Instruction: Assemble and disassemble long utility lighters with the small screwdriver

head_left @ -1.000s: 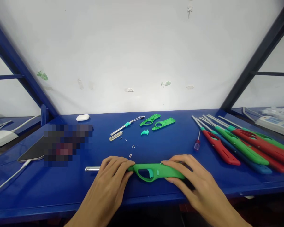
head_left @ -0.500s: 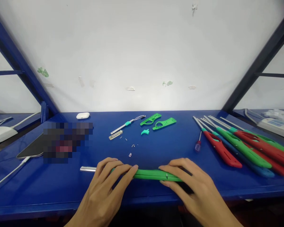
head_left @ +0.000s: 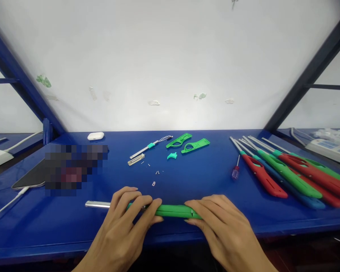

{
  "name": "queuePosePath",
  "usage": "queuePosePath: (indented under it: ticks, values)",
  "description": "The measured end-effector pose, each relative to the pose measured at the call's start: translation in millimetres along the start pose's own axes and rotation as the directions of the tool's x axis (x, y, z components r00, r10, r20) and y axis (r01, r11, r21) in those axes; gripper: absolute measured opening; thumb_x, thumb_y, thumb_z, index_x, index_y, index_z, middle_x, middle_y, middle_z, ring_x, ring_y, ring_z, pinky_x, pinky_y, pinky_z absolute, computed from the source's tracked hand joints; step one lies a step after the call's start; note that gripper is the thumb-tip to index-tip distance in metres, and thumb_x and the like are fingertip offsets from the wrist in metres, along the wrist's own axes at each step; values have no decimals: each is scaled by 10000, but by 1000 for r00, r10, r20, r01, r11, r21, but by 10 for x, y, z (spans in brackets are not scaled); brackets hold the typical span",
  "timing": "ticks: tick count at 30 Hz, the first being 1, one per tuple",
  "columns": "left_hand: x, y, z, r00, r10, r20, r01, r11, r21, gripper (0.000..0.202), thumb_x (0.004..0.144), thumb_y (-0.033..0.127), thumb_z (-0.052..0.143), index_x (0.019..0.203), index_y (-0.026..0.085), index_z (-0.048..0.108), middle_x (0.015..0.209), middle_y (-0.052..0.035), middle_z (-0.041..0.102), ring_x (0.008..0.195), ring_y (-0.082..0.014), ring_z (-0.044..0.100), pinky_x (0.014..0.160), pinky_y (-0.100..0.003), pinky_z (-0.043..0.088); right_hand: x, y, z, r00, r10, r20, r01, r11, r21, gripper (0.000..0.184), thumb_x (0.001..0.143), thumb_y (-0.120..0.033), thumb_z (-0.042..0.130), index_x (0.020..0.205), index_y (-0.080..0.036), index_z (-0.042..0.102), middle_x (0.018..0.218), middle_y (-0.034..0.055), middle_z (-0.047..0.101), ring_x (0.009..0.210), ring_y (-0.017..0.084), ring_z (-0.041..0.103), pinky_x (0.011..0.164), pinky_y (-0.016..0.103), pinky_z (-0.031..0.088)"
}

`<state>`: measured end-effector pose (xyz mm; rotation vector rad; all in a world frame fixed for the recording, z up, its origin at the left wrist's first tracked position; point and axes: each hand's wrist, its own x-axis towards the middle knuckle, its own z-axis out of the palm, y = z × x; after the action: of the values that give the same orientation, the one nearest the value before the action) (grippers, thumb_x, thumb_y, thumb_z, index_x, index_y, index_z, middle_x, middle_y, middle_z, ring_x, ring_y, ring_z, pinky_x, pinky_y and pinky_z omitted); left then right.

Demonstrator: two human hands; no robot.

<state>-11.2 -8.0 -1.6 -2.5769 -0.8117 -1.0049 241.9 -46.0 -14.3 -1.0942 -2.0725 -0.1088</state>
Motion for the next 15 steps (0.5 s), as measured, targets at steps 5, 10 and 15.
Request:
queuePosePath:
  ticks: [5,10,15]
  values:
    - [-16,-5,9,997,-28,-66,27,1000,-12,266,1004,-35,596,1190,136,679,999,-46,693,907,-195,558,929,-427,424,52,-16,11,995,-73,-69,72,997,-10,310,981,-22,620,1251,-157,690,954,41,792,768,186,675,699,342,495]
    - [21,19,19,994,-51,-93,51,999,1,254,1020,-11,564,1154,165,690,951,-28,718,821,-185,582,844,-412,426,88,6,-9,993,-92,-79,91,996,-5,300,960,-39,662,1226,-169,710,954,24,807,758,174,701,694,340,489]
    - [20,42,-6,994,-54,-99,61,996,68,297,1017,64,609,1263,212,685,1070,-71,706,1012,-257,603,969,-472,458,98,-7,-11,995,-18,-99,20,1000,18,266,967,-56,642,1173,-199,733,927,17,812,732,178,705,695,329,525]
